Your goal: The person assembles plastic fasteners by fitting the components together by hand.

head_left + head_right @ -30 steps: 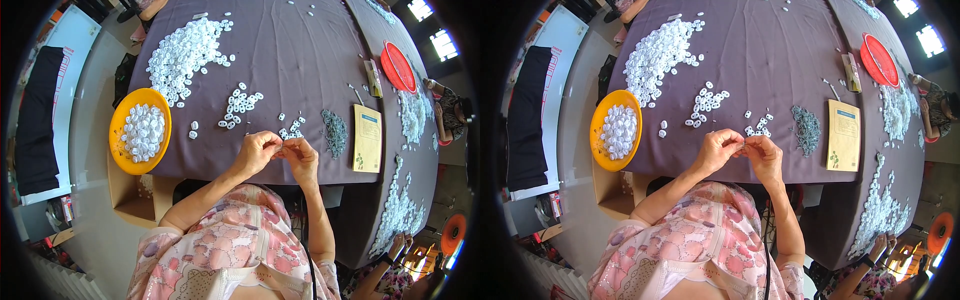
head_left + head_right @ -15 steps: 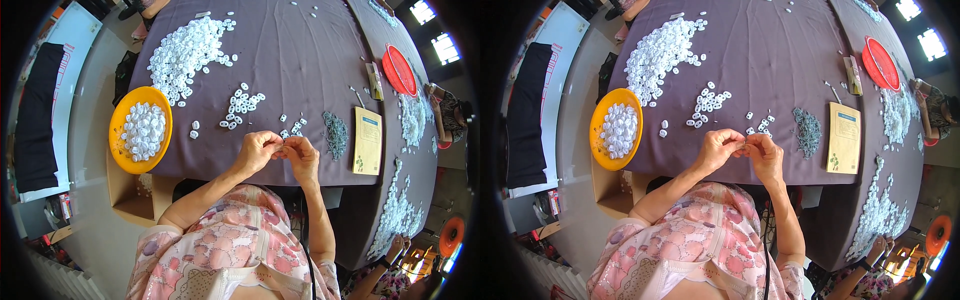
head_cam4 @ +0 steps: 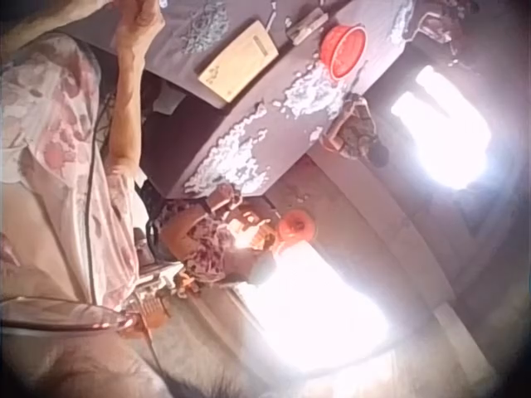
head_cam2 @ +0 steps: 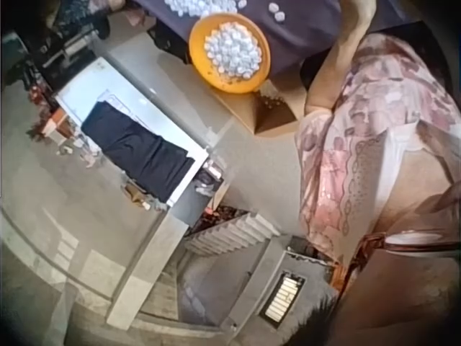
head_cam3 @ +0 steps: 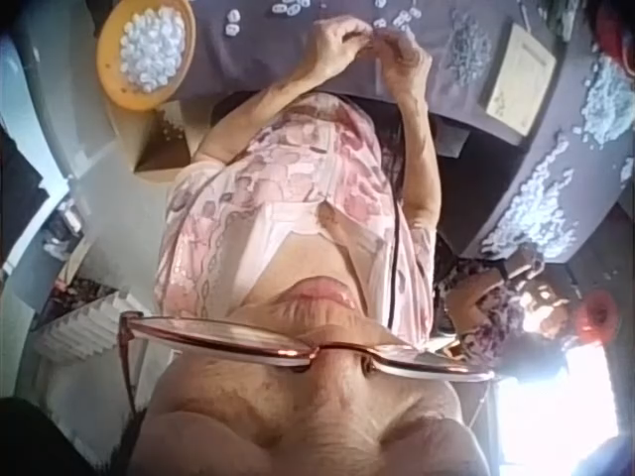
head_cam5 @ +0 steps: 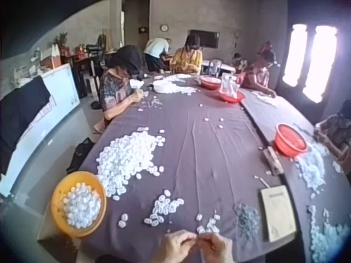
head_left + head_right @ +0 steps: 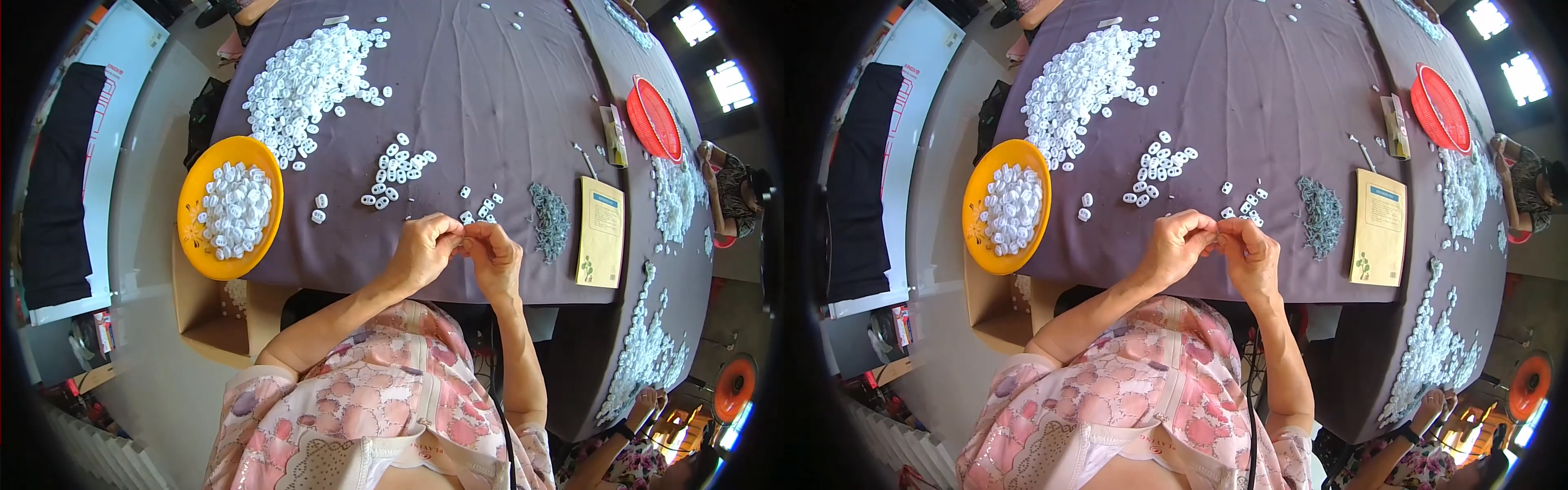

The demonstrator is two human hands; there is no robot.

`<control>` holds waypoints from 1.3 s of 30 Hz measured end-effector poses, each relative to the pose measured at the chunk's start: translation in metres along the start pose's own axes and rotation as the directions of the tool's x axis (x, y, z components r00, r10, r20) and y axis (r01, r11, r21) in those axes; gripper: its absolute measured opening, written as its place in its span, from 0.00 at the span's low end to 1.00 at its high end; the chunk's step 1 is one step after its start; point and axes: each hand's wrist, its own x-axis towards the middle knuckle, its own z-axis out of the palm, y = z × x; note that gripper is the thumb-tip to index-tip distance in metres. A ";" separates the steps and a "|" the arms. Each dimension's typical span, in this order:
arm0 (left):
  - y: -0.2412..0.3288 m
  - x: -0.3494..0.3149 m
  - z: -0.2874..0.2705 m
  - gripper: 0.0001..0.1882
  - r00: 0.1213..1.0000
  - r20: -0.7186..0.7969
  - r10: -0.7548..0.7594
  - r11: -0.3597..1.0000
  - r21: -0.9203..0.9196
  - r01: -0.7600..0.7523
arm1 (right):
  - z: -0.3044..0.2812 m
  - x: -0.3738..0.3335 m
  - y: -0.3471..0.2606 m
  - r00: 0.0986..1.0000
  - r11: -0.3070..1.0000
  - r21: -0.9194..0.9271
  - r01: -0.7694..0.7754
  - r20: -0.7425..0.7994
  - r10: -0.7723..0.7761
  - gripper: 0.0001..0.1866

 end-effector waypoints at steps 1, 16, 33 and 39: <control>-0.002 -0.001 0.001 0.03 1.000 -0.004 0.021 1.000 0.010 -0.021 | 0.001 0.000 0.000 1.000 1.000 0.000 0.000 0.000 0.000 0.06; -0.016 -0.001 0.000 0.04 0.989 -0.048 -0.141 0.956 -0.266 0.123 | 0.006 -0.003 0.014 0.983 0.926 0.330 -0.184 0.059 0.174 0.06; -0.036 -0.010 -0.037 0.06 0.957 -0.153 -0.247 0.828 -0.546 0.126 | 0.037 0.046 -0.007 0.978 0.989 -0.132 0.061 0.206 -0.033 0.05; -0.044 -0.017 -0.052 0.06 0.923 -0.242 -0.299 0.834 -0.537 0.130 | 0.067 0.087 0.003 0.923 0.792 -0.475 0.384 0.167 -0.348 0.05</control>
